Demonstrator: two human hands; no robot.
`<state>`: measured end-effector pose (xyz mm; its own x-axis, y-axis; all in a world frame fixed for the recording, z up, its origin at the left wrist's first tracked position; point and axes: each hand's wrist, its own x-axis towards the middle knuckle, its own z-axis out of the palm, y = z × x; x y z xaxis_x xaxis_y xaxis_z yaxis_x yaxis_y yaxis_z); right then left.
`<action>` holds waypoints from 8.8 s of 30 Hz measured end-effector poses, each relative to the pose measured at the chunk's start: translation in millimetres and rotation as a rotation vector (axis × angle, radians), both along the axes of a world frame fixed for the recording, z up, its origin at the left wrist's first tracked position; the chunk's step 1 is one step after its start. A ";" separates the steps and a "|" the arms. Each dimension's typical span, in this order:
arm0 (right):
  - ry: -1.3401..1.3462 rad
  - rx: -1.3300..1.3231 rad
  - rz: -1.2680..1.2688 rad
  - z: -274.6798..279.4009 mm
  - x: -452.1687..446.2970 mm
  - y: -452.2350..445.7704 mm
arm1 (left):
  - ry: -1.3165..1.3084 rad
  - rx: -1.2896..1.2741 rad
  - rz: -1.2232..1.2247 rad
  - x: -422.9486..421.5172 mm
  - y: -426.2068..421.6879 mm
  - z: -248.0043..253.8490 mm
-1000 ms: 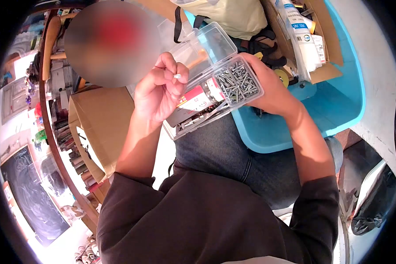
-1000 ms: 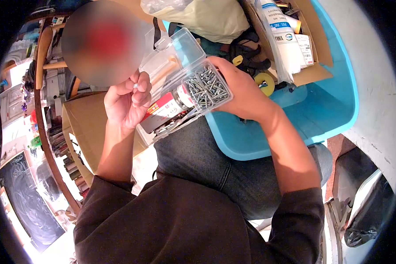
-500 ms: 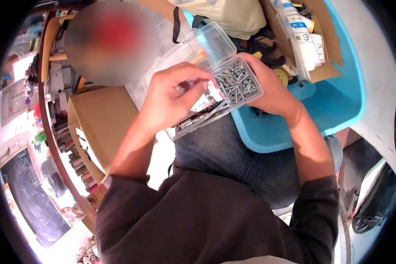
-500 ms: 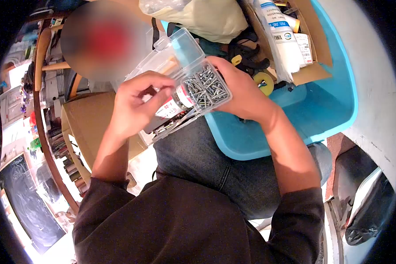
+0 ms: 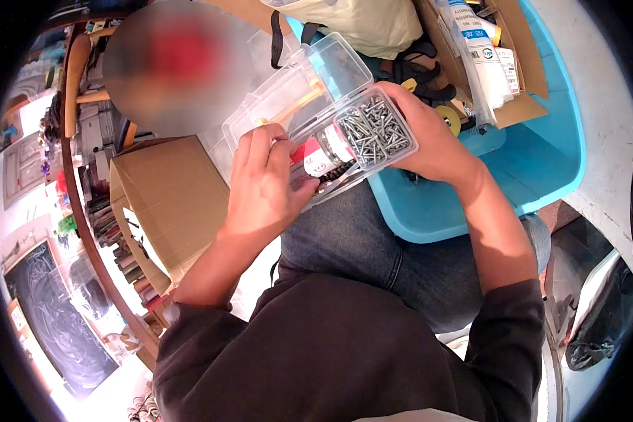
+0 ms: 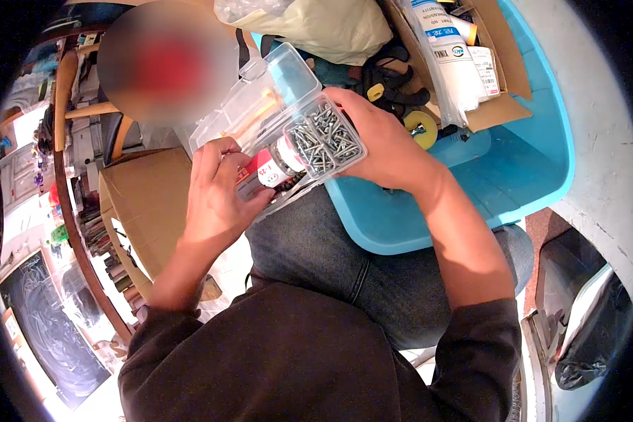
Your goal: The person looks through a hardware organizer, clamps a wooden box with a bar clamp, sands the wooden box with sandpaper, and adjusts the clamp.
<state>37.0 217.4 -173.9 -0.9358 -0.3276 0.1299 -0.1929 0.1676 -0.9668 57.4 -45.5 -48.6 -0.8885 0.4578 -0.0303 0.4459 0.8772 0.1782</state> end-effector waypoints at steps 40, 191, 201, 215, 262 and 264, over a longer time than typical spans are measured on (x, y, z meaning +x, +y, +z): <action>-0.074 -0.057 0.009 0.6 1.0 -0.7 | 0.162 0.120 0.090 24.2 -46.0 -13.4; -0.052 0.127 -0.062 9.1 1.1 -4.4 | -0.376 0.071 -0.134 26.0 -12.2 4.2; -0.058 0.112 -0.039 6.2 -0.7 -1.6 | -0.469 -0.058 -0.112 17.2 -7.9 20.4; -0.010 0.118 -0.017 0.1 -2.5 1.0 | 0.008 0.081 -0.036 3.9 -11.5 6.1; -0.025 0.026 0.003 2.3 -0.9 3.0 | -0.029 -0.096 -0.102 -11.1 45.1 -16.2; -0.013 0.023 -0.011 1.0 -0.3 2.9 | -0.033 -0.070 -0.115 -14.7 44.9 -17.7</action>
<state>36.7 220.3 -172.8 -0.9410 -0.3199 0.1100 -0.1780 0.1918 -0.9651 42.8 -0.6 -66.2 -0.8285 0.5521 -0.0935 0.5389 0.8315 0.1347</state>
